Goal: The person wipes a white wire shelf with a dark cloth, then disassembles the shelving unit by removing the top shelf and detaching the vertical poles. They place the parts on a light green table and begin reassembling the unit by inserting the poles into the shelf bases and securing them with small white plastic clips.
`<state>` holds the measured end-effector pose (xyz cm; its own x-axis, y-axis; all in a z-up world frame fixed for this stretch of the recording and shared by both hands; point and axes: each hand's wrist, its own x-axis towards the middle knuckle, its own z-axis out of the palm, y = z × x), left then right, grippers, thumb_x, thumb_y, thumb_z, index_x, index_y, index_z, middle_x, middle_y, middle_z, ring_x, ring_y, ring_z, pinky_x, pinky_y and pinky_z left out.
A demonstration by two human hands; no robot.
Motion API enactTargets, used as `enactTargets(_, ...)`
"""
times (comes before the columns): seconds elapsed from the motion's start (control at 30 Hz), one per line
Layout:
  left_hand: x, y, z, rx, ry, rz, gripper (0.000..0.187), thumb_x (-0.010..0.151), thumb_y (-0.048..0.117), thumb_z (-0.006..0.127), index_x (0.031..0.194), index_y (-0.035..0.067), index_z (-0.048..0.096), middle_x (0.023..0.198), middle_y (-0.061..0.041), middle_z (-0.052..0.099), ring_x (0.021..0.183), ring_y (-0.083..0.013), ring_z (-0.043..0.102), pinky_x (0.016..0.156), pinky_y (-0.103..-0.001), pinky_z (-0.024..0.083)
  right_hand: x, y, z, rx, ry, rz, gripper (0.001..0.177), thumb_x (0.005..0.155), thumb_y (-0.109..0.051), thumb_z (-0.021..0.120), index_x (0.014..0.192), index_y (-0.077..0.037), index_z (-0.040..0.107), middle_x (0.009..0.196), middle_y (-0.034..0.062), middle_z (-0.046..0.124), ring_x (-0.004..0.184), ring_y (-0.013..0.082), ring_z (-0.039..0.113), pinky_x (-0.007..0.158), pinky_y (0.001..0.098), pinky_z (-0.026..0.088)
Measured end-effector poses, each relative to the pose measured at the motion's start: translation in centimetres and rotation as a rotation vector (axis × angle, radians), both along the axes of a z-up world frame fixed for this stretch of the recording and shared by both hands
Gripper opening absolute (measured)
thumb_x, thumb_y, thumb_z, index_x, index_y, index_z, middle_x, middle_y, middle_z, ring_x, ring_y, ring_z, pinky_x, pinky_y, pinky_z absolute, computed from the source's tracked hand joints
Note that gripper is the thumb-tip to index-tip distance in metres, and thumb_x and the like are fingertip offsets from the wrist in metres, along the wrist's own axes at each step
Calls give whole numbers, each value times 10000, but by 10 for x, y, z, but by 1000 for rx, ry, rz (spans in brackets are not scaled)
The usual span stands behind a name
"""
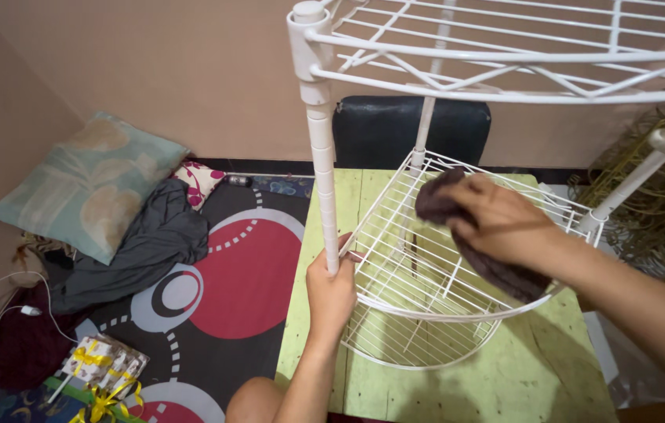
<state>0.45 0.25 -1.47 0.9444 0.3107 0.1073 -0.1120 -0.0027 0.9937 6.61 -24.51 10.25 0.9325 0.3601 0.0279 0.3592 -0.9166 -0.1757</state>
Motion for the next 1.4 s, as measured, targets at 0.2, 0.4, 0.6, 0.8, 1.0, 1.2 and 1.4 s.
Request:
enactTargets(0.2, 0, -1, -5, -23, -46, 11, 404, 877, 11, 529, 1232, -23, 719, 846, -73, 748, 685, -90, 630, 615, -252, 483, 44, -4, 16, 49, -283, -49, 539, 900, -337, 704, 1338, -42, 598, 1162, 238, 660, 1017, 388, 671, 917, 459, 550)
enactTargets(0.4, 0, -1, 3, 2, -4, 17, 409, 871, 21, 535, 1231, -11, 725, 823, -69, 756, 654, -87, 624, 585, -248, 476, 43, 32, 2, -24, -239, 93, 402, 910, -217, 636, 1292, -94, 648, 1119, 202, 675, 1016, 378, 674, 928, 461, 542)
enactTargets(0.6, -5, 9, 12, 39, 84, -113, 448, 919, 193, 731, 1318, -5, 676, 764, -78, 652, 647, -134, 561, 577, -300, 437, 34, 43, -2, -66, -218, 184, 362, 857, -146, 616, 1210, -118, 691, 1206, 168, 658, 1040, 378, 663, 888, 468, 544)
enactTargets(0.8, -21, 35, -24, -145, -186, -403, 670, 937, 265, 726, 1474, 35, 399, 1145, -86, 667, 1098, -173, 633, 976, -333, 510, 29, 16, 5, 29, -310, 123, 377, 892, -101, 618, 1263, -112, 683, 1195, 194, 648, 1056, 380, 660, 907, 463, 547)
enactTargets(1.0, -35, 39, -80, -413, -136, -311, 506, 1054, 386, 546, 1327, -35, 611, 1223, -85, 713, 1208, -175, 610, 1091, -341, 426, 24, 2, 16, 85, -324, 98, 407, 898, -143, 664, 1303, -103, 669, 1201, 208, 644, 1075, 402, 647, 924, 470, 537)
enactTargets(1.2, -22, 45, -99, -474, -44, -427, 475, 1026, 366, 573, 1292, -19, 652, 1136, -57, 709, 1096, -160, 614, 1023, -330, 453, 17, 5, 12, 26, -251, 16, 423, 901, -174, 683, 1323, -143, 660, 1262, 199, 635, 1098, 402, 651, 953, 461, 540)
enactTargets(1.4, -15, 43, -112, -513, -147, -440, 432, 1026, 343, 638, 1258, -22, 635, 1006, -27, 642, 956, -138, 553, 934, -311, 452, 15, 2, 9, -13, -218, -22, 440, 896, -190, 676, 1335, -175, 651, 1321, 176, 612, 1130, 393, 638, 964, 464, 533)
